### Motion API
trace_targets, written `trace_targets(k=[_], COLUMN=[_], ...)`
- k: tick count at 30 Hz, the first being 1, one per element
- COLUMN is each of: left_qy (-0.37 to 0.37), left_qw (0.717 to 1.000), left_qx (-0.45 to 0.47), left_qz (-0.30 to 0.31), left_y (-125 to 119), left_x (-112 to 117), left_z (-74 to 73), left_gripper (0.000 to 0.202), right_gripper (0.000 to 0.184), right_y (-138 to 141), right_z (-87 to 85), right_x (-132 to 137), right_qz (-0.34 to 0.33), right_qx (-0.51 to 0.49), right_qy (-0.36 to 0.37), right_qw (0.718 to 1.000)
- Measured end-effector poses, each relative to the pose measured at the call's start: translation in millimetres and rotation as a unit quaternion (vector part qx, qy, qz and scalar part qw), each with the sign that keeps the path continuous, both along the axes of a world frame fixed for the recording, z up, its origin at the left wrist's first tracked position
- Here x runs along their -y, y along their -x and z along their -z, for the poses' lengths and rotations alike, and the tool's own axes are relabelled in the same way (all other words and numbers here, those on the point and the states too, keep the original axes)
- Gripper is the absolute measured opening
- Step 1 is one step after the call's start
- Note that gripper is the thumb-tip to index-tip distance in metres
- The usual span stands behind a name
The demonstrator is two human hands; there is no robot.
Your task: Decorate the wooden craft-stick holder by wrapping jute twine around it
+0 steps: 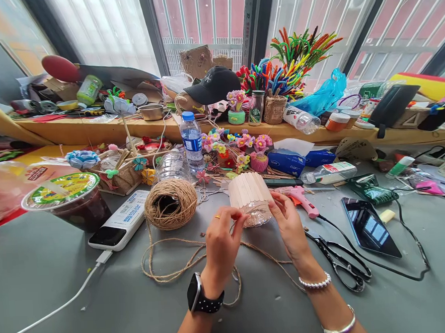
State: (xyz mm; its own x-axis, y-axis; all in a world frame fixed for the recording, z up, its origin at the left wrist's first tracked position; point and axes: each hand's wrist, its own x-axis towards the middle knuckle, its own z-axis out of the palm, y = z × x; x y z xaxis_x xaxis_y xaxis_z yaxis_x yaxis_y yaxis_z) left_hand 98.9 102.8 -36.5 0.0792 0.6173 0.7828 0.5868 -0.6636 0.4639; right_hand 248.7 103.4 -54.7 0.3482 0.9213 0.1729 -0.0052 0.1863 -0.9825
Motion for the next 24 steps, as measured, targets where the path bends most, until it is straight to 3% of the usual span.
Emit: trace_targets(k=[6, 12, 18, 24], left_qy=[0.071, 0.174, 0.186, 0.227], left_qw=[0.994, 0.960, 0.955, 0.944], left_qx=[0.083, 0.204, 0.197, 0.183], left_qz=[-0.004, 0.076, 0.118, 0.154], left_y=[14, 15, 6, -9], left_x=[1, -8, -13, -17], left_z=[-10.9, -22.8, -34.6, -29.2], left_gripper=[0.009, 0.011, 0.013, 0.017], right_gripper=[0.043, 0.040, 0.039, 0.042], right_y=[0, 1, 3, -4], right_z=[1.9, -1.2, -5.1, -7.1], right_x=[0, -3, -5, -1], right_qz=[-0.002, -0.011, 0.028, 0.046], right_qx=[0.010, 0.045, 0.090, 0.105], right_qy=[0.000, -0.019, -0.028, -0.027], right_qw=[1.000, 0.999, 0.995, 0.993])
